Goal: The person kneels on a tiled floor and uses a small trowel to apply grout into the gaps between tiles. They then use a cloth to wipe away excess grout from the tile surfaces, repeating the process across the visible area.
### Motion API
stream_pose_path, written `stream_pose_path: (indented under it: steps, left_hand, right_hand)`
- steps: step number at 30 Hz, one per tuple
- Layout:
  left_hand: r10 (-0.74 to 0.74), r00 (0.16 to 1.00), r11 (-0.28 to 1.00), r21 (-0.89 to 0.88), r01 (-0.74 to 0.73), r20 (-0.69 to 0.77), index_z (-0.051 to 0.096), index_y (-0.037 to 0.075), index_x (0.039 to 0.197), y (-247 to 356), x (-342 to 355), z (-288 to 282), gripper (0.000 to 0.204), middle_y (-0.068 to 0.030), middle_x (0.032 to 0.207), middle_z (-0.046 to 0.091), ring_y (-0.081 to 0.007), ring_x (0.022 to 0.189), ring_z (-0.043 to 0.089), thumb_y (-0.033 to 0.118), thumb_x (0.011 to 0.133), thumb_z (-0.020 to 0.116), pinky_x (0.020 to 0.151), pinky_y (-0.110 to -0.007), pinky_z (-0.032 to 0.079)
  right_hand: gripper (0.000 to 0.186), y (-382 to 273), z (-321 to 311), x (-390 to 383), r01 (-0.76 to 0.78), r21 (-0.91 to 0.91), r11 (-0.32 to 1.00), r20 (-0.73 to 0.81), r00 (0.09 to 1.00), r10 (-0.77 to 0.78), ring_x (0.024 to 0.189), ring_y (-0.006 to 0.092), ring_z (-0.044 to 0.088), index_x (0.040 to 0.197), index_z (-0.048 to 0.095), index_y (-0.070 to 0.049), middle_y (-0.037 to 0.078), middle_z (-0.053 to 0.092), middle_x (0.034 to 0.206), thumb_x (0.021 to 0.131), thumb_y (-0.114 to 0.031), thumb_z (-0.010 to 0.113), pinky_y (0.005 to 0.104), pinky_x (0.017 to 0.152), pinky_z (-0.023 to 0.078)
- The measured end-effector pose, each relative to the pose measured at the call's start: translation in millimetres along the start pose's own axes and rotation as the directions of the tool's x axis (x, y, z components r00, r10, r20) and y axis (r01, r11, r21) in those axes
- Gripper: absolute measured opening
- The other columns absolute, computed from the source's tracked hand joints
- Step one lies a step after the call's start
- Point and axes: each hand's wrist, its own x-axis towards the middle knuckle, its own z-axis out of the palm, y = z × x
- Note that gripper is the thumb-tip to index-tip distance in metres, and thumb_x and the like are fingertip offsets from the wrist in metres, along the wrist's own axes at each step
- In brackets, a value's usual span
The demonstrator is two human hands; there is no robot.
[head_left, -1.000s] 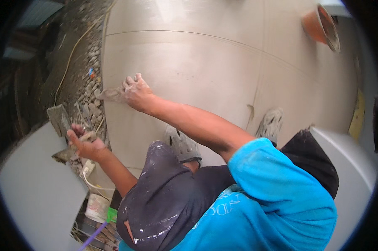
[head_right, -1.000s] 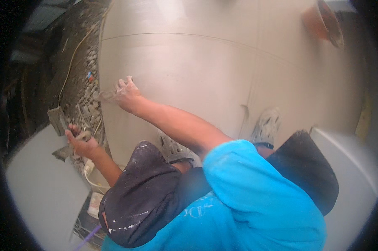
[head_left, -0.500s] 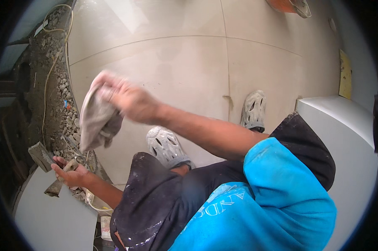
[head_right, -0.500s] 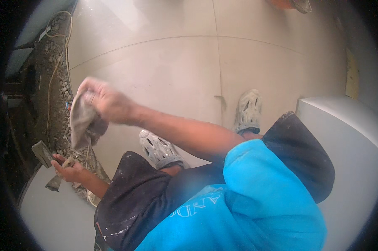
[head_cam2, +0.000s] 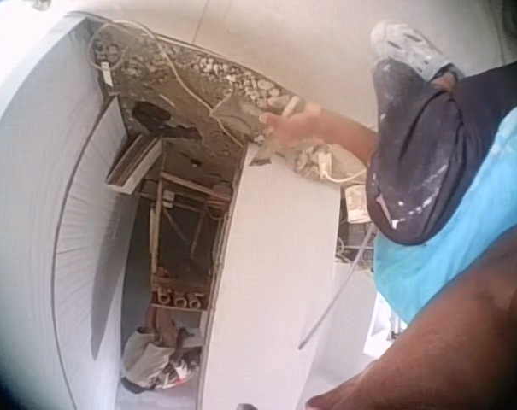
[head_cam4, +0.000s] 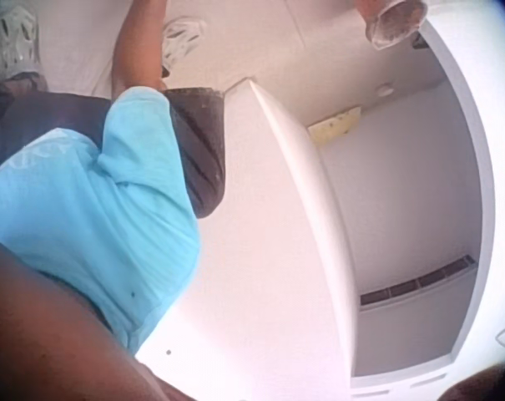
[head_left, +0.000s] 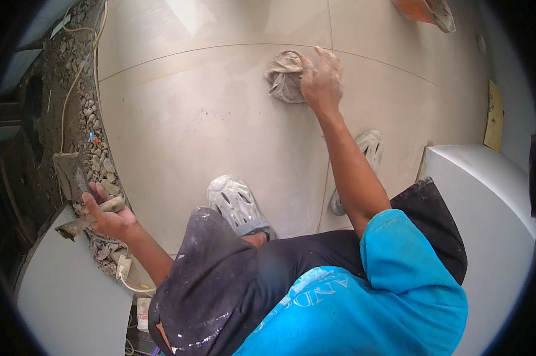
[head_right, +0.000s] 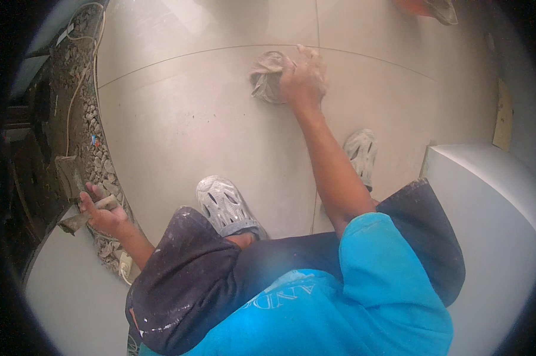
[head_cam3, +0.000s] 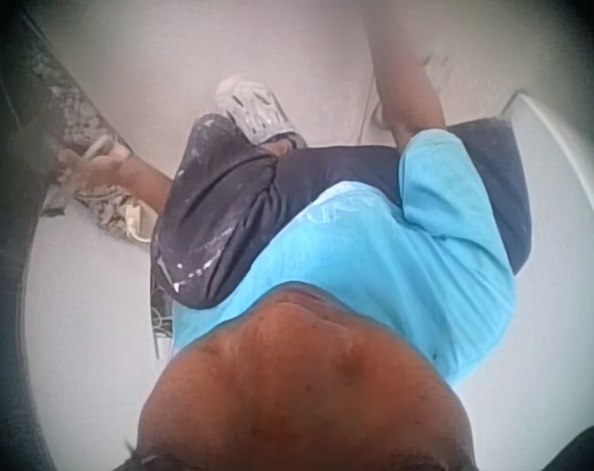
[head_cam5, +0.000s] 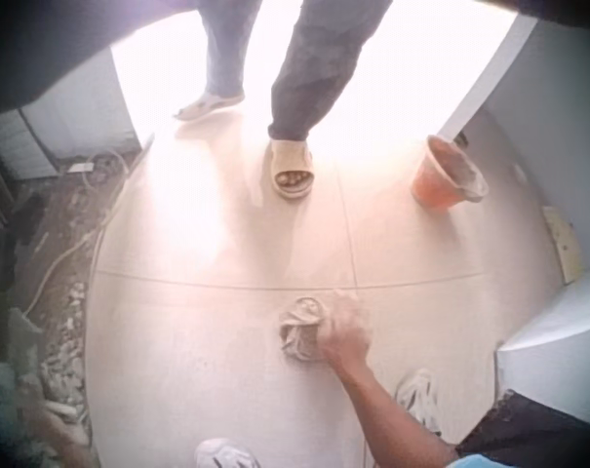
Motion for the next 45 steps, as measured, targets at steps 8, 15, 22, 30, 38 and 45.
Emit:
stream_pose_path:
  steps: [8,15,22,30,38,45]
  left_hand:
    - [-0.105,0.994,0.981,0.169,0.096,0.045,0.047,0.008,0.099,-33.1,-8.5,-16.4,0.03,-0.0107,0.107,0.061,-0.0274,0.102,0.066,0.016,0.087,0.074,0.087,-0.038,0.057]
    - [-0.143,0.99,0.97,0.202,0.138,0.008,0.043,0.012,0.093,-34.7,-10.5,-24.9,0.031,-0.0072,0.103,0.06,-0.0276,0.1,0.065,0.015,0.087,0.073,0.085,-0.039,0.055]
    - [-0.169,0.985,0.973,0.16,0.169,-0.016,0.041,0.014,0.092,-30.1,-10.5,-26.2,0.034,-0.0037,0.094,0.057,-0.0272,0.095,0.065,0.012,0.085,0.074,0.077,-0.035,0.058]
    - [-0.173,0.981,0.966,0.176,0.187,-0.09,0.041,0.013,0.093,-30.1,-5.7,-36.3,0.034,-0.0047,0.095,0.055,-0.0273,0.094,0.065,0.014,0.086,0.074,0.075,-0.035,0.058]
    - [-0.166,0.983,0.971,0.161,0.177,-0.081,0.043,0.012,0.094,-41.6,-3.8,-39.9,0.03,-0.0052,0.1,0.057,-0.026,0.098,0.064,0.019,0.088,0.072,0.078,-0.033,0.057]
    - [-0.149,0.989,0.967,0.206,0.149,-0.016,0.045,0.01,0.097,-45.2,-9.7,-22.9,0.03,-0.0076,0.103,0.059,-0.0246,0.101,0.064,0.019,0.088,0.072,0.085,-0.035,0.055]
  right_hand:
    - [0.061,6.1,3.2,-24.1,0.616,-0.077,0.784,0.307,0.763,-0.569,0.141,0.0337,0.032,0.143,0.044,-0.015,0.014,0.034,0.153,0.089,-0.036,0.061,0.0483,0.114,0.028]
    - [0.062,-10.7,39.6,-2.8,0.575,-0.065,0.816,0.256,0.8,-0.543,0.144,0.0395,0.024,0.148,0.037,-0.006,0.017,0.027,0.156,0.091,-0.022,0.057,0.0538,0.115,0.022]
    - [0.054,-122.3,99.4,-23.3,0.695,0.155,0.702,0.281,0.65,-0.706,0.146,0.0362,0.021,0.146,0.039,-0.004,0.016,0.03,0.155,0.095,-0.02,0.048,0.0526,0.118,0.015]
    - [0.047,-257.0,196.9,-62.4,0.808,0.352,0.472,0.097,0.47,-0.877,0.14,0.0406,0.032,0.135,0.049,0.002,0.022,0.041,0.146,0.092,-0.017,0.042,0.0553,0.115,0.022]
    - [0.046,-284.9,211.2,-54.9,0.812,0.315,0.491,0.083,0.492,-0.867,0.139,0.0271,0.038,0.135,0.053,-0.009,0.008,0.046,0.146,0.091,-0.015,0.044,0.0445,0.115,0.028]
    - [0.051,-119.0,109.9,-18.5,0.715,0.159,0.681,0.182,0.657,-0.732,0.139,0.0305,0.039,0.135,0.055,-0.013,0.009,0.047,0.146,0.086,-0.005,0.046,0.0481,0.116,0.03]
